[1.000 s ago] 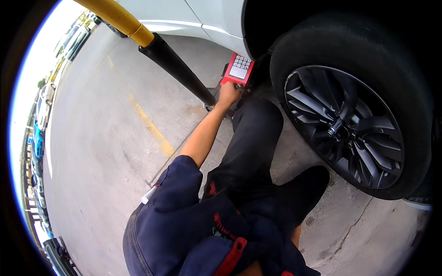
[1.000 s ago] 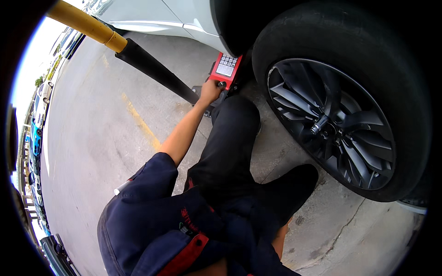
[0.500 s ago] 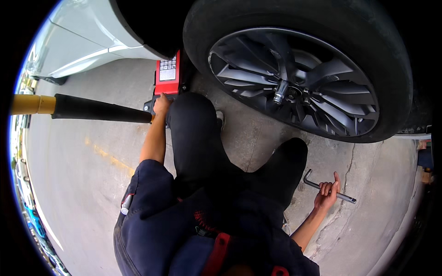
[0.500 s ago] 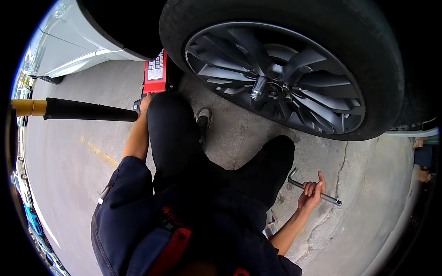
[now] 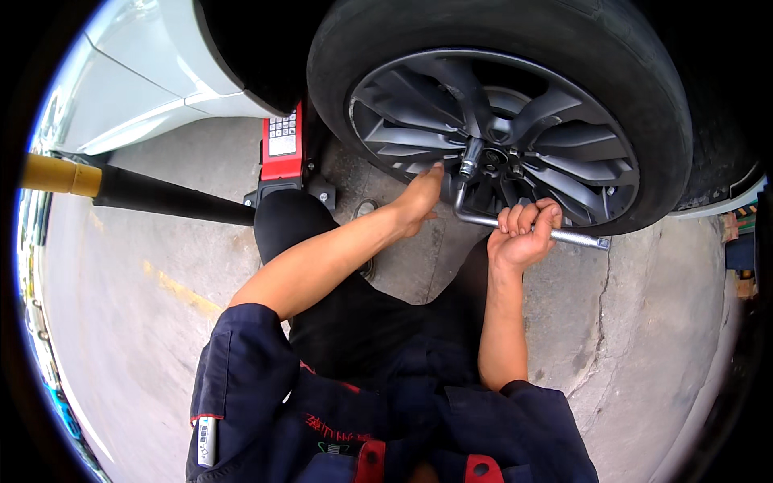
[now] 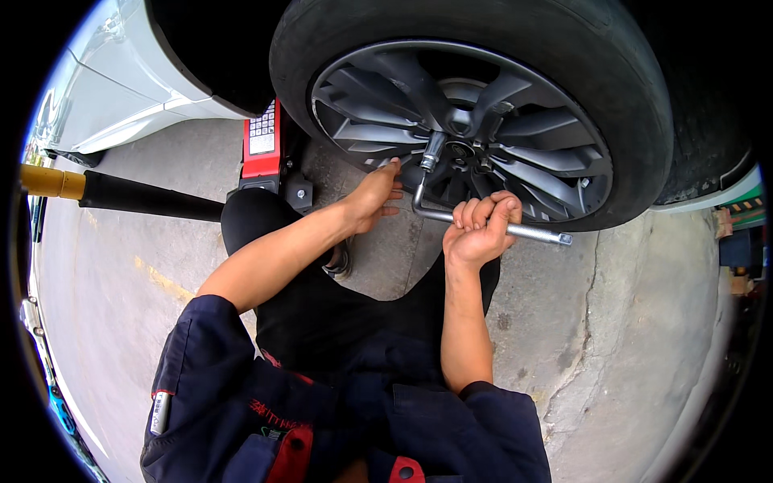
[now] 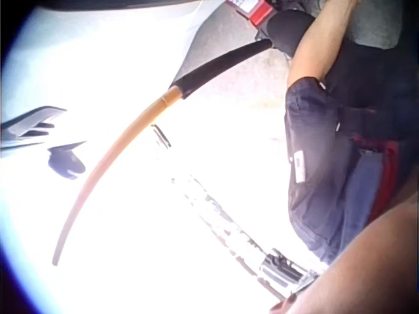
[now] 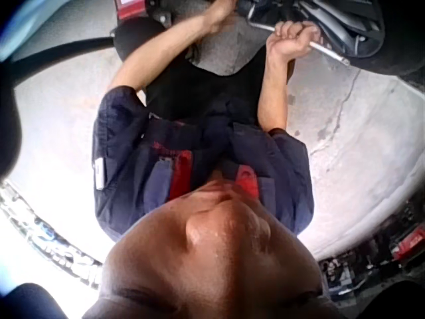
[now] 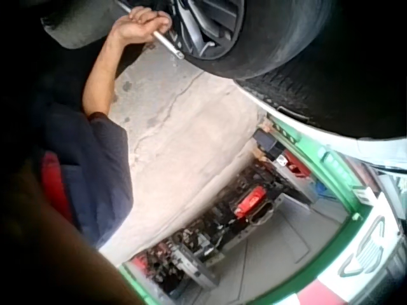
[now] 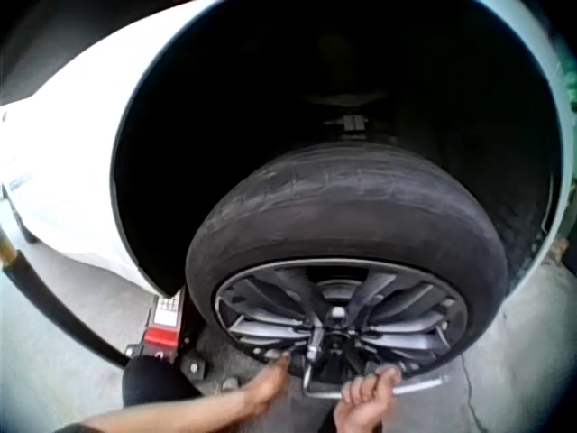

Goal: The person lifts a tire onto the wheel hub of a white car, aligns it, and secures it by hand-tightening lug nuts. Then the person uses a lug wrench to tighten the lug nuts further.

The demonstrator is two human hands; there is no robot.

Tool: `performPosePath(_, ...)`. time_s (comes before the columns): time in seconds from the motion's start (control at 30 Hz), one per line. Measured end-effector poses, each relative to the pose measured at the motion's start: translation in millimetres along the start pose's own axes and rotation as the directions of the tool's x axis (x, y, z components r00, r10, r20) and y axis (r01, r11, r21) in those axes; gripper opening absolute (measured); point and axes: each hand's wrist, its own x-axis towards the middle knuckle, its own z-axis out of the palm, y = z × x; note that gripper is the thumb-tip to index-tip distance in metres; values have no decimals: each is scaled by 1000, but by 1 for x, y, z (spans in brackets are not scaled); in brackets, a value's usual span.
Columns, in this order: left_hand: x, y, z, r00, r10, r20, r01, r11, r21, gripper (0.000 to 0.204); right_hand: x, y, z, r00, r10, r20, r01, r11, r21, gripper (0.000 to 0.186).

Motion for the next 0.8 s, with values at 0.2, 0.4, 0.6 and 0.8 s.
performPosePath(0.2, 23, -23, 13, 969, -72, 238, 185, 850, -493, 60, 8, 15, 3, 998, -60, -7, 60, 998, 13, 26)
performPosePath(0.4, 32, -15, 36, 982, 20, 188, 113, 734, -669, 47, -6, 18, 25, 973, -196, 123, 208, 973, -98, 26)
performPosePath(0.6, 26, -26, 46, 988, -138, 63, 143, 709, -690, 42, -13, 17, 10, 981, -155, 112, 165, 983, -77, 26)
performPosePath(0.8, 45, -27, 52, 985, -153, 81, 158, 604, -781, 41, 6, 10, -9, 997, -79, -24, 80, 996, 27, 28)
